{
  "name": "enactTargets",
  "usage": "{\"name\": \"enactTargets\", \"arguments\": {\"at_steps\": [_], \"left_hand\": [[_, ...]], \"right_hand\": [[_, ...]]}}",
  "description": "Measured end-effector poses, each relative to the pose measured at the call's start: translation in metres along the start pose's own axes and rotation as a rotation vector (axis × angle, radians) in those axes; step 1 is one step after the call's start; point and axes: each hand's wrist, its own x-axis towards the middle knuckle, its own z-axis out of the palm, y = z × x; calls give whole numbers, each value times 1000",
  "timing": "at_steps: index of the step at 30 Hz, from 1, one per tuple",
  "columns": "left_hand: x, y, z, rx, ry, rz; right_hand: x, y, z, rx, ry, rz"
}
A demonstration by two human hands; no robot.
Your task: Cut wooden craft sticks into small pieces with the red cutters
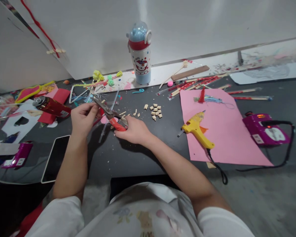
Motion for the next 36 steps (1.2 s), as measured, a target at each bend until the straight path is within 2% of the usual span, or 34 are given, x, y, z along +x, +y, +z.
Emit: {"name": "enactTargets", "arguments": {"at_steps": [3, 9, 11, 14, 21, 36], "left_hand": [[0, -1, 9, -186, -32, -108], [-12, 1, 32, -322, -446, -288], [-19, 5, 39, -331, -512, -322], [-26, 12, 46, -347, -511, -371], [-32, 19, 50, -446, -395, -389], [-32, 12, 52, -488, -386, -344]], "right_hand": [[2, 1, 1, 133, -13, 31], [8, 7, 5, 349, -25, 54], [9, 10, 8, 371, -27, 34], [11, 12, 10, 353, -24, 16], [11, 10, 11, 274, -11, 24], [11, 7, 9, 293, -3, 19]]}}
